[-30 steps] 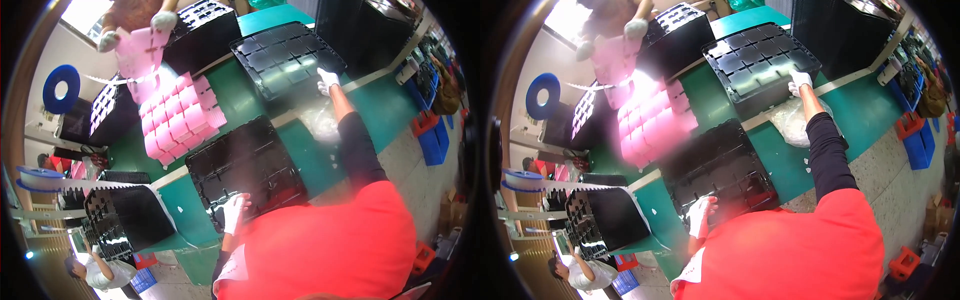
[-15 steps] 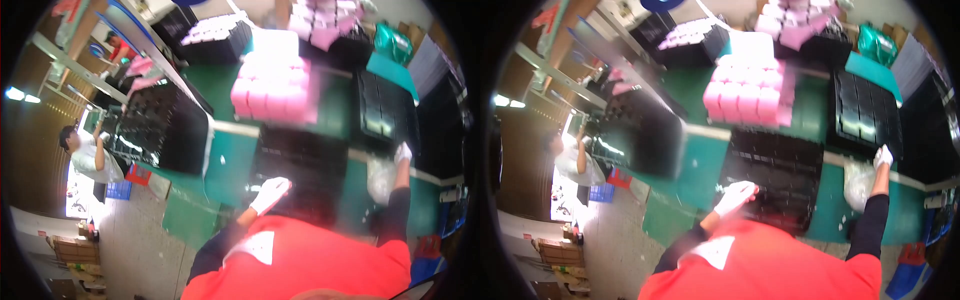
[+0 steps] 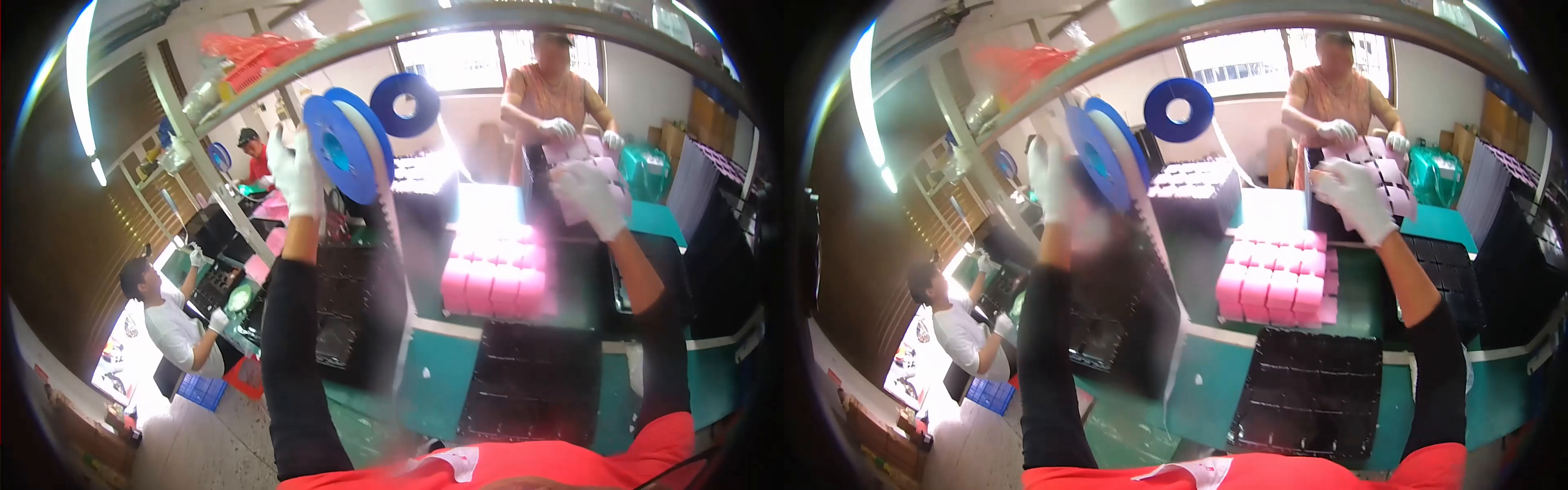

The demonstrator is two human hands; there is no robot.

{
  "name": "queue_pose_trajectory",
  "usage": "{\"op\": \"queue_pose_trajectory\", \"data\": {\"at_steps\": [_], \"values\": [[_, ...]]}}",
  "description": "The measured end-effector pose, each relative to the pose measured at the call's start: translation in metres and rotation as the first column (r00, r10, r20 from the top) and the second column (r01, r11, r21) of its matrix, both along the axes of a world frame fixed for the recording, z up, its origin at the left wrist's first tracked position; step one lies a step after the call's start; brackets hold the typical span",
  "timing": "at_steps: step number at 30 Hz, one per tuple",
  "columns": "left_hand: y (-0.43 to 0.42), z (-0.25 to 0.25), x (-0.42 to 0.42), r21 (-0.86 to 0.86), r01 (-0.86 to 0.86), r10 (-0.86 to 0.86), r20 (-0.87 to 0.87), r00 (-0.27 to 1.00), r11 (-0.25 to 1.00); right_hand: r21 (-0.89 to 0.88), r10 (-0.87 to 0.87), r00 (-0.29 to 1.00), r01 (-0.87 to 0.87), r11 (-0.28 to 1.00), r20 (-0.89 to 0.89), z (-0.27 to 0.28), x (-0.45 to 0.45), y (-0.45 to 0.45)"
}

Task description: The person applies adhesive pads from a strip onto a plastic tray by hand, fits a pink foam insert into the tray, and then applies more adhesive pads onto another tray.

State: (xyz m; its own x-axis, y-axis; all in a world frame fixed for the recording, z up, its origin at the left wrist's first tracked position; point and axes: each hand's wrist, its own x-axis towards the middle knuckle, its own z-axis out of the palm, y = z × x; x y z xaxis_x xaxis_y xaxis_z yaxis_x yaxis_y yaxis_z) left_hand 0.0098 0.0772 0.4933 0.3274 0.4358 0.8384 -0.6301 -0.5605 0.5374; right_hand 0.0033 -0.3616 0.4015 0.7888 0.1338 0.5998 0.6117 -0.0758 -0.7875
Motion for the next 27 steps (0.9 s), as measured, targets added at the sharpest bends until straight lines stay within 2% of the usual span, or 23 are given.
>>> {"op": "queue_pose_trajectory", "data": {"at_steps": [1,2,4,6,7,8,9,10,12,14,15,17,19,20,22,23,24,25,26,27], "values": [[0.031,0.015,0.036,0.307,-0.208,0.189,0.091,0.978,0.929,-0.315,-0.201,0.899,0.336,0.888,0.39,0.027,-0.001,0.043],[0.022,0.046,0.02,0.124,0.157,-0.136,-0.159,0.978,0.98,-0.397,-0.144,0.984,0.173,0.902,0.102,0.057,-0.019,0.085],[0.04,0.062,0.061,-0.028,0.274,-0.274,-0.188,0.943,0.961,-0.257,0.072,0.997,-0.07,0.964,0.0,0.066,0.004,0.155],[0.053,0.07,0.096,0.116,0.142,-0.117,-0.199,0.973,0.983,-0.307,0.029,0.998,-0.012,0.951,0.051,0.057,0.045,0.209],[0.054,0.072,0.104,0.027,0.26,-0.241,-0.292,0.926,0.965,-0.299,0.016,0.998,0.004,0.954,0.065,0.066,0.036,0.228],[0.042,0.079,0.089,-0.096,0.419,-0.417,-0.429,0.801,0.903,-0.302,-0.091,0.987,0.126,0.945,0.13,0.072,0.018,0.247],[0.032,0.079,0.087,-0.098,0.494,-0.492,-0.371,0.787,0.864,-0.301,-0.192,0.962,0.245,0.922,0.193,0.074,0.009,0.257],[0.022,0.079,0.079,-0.099,0.562,-0.562,-0.312,0.766,0.821,-0.296,-0.202,0.958,0.257,0.92,0.202,0.075,0.009,0.262],[0.017,0.081,0.074,-0.137,0.618,-0.626,-0.314,0.714,0.774,-0.263,-0.219,0.962,0.257,0.93,0.165,0.072,0.01,0.27],[0.018,0.079,0.081,-0.179,0.752,-0.768,-0.252,0.589,0.635,-0.212,-0.251,0.947,0.292,0.933,0.199,0.064,0.007,0.271],[0.016,0.082,0.078,-0.093,0.762,-0.751,-0.279,0.598,0.641,-0.153,-0.251,0.944,0.286,0.946,0.213,0.061,0.007,0.27],[0.007,0.084,0.07,-0.104,0.773,-0.766,-0.265,0.585,0.626,-0.064,-0.267,0.932,0.29,0.955,0.243,0.057,0.003,0.268],[-0.001,0.083,0.069,-0.112,0.809,-0.807,-0.23,0.544,0.577,-0.054,-0.298,0.919,0.322,0.945,0.259,0.06,-0.01,0.265],[-0.006,0.084,0.07,-0.108,0.81,-0.807,-0.231,0.543,0.576,-0.049,-0.324,0.907,0.349,0.936,0.271,0.059,-0.014,0.264],[-0.011,0.085,0.076,-0.011,0.745,-0.73,-0.207,0.651,0.667,-0.042,-0.337,0.899,0.362,0.931,0.279,0.056,-0.013,0.266],[-0.01,0.083,0.082,-0.047,0.745,-0.737,-0.199,0.646,0.665,-0.039,-0.34,0.901,0.363,0.931,0.27,0.057,-0.014,0.267],[-0.009,0.087,0.063,-0.011,0.744,-0.721,-0.257,0.644,0.668,-0.028,-0.347,0.903,0.365,0.931,0.254,0.054,-0.017,0.27],[-0.007,0.089,0.067,0.145,0.692,-0.66,-0.215,0.72,0.708,-0.049,-0.415,0.849,0.453,0.89,0.327,0.053,-0.019,0.273],[-0.005,0.089,0.076,0.283,0.622,-0.602,-0.164,0.781,0.73,-0.023,-0.426,0.823,0.468,0.884,0.376,0.053,-0.021,0.276],[0.003,0.092,0.084,0.7,0.107,-0.19,0.042,0.981,0.706,-0.022,-0.424,0.806,0.474,0.88,0.412,0.052,-0.022,0.278]]}}
